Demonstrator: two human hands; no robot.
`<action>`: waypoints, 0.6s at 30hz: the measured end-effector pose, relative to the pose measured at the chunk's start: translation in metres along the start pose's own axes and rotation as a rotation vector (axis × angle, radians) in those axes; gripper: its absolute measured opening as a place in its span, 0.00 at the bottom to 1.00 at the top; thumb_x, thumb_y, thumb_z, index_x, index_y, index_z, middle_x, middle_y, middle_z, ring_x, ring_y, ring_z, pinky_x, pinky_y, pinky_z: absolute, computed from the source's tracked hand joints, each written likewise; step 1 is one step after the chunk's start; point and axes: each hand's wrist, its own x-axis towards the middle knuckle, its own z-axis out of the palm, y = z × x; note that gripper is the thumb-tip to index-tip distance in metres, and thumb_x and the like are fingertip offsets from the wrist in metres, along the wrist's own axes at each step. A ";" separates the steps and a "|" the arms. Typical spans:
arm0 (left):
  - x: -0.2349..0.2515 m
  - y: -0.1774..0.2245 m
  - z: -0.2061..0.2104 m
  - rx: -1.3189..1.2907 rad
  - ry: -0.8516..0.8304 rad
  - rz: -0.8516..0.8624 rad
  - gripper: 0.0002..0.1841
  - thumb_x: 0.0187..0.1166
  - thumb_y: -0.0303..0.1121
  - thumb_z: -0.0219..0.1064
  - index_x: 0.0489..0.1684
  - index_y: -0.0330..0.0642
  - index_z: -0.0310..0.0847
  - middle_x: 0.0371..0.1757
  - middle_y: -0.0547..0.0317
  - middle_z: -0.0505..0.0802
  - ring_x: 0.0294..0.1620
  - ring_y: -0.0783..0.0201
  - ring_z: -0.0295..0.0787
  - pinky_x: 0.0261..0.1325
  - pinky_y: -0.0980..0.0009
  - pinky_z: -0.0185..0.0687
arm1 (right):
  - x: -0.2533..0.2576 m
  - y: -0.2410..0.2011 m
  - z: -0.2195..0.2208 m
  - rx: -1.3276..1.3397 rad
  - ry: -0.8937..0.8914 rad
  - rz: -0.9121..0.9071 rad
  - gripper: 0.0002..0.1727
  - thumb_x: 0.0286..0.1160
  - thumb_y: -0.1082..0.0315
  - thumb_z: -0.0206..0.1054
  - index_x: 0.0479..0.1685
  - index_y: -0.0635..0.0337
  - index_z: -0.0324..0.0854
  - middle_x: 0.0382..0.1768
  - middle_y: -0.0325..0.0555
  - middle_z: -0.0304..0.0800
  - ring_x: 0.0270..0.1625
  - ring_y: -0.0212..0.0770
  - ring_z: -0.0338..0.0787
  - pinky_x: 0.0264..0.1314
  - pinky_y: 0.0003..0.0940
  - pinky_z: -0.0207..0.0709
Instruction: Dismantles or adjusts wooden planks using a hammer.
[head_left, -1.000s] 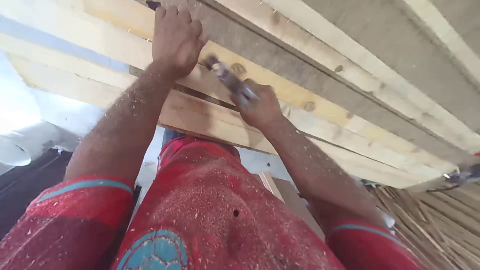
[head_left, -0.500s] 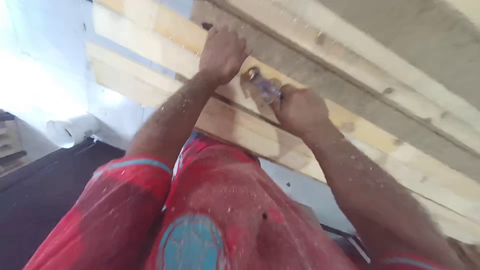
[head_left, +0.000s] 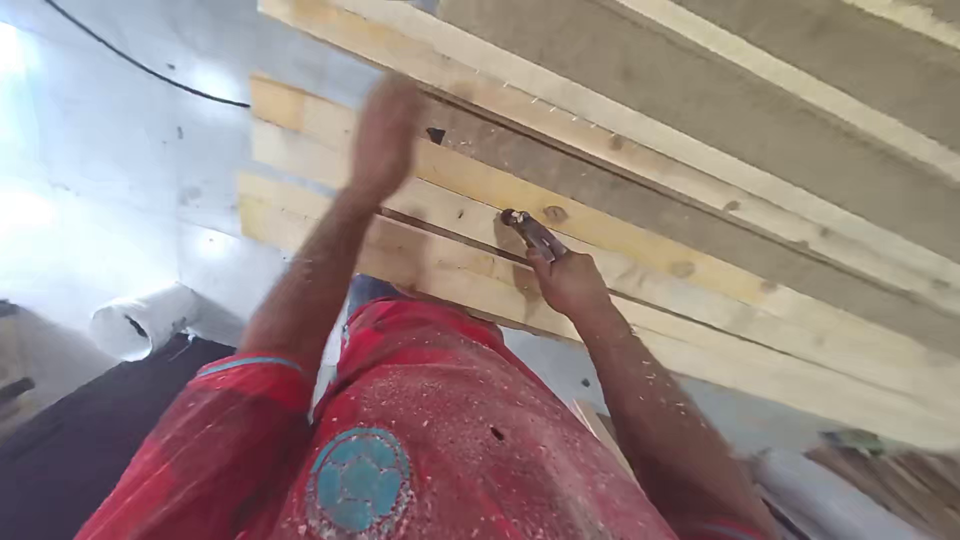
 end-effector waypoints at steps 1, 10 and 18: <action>-0.003 -0.027 -0.029 0.042 0.056 -0.102 0.22 0.91 0.39 0.49 0.74 0.37 0.80 0.83 0.40 0.78 0.91 0.46 0.62 0.95 0.53 0.50 | -0.004 -0.007 0.001 0.025 0.007 0.035 0.38 0.87 0.33 0.44 0.45 0.62 0.82 0.33 0.61 0.87 0.41 0.64 0.91 0.41 0.68 0.79; -0.010 -0.146 -0.086 -0.017 -0.009 -0.741 0.50 0.72 0.78 0.55 0.81 0.40 0.67 0.65 0.39 0.89 0.69 0.46 0.87 0.71 0.42 0.79 | -0.040 -0.167 -0.049 0.065 0.119 -0.087 0.31 0.89 0.36 0.47 0.44 0.57 0.78 0.21 0.46 0.77 0.22 0.49 0.82 0.23 0.52 0.76; -0.007 -0.151 -0.084 -0.001 -0.063 -0.754 0.47 0.77 0.77 0.45 0.82 0.44 0.67 0.68 0.46 0.89 0.72 0.50 0.86 0.71 0.44 0.79 | -0.008 -0.205 -0.042 0.022 -0.028 0.053 0.35 0.92 0.37 0.39 0.46 0.61 0.77 0.27 0.52 0.80 0.28 0.51 0.85 0.32 0.55 0.80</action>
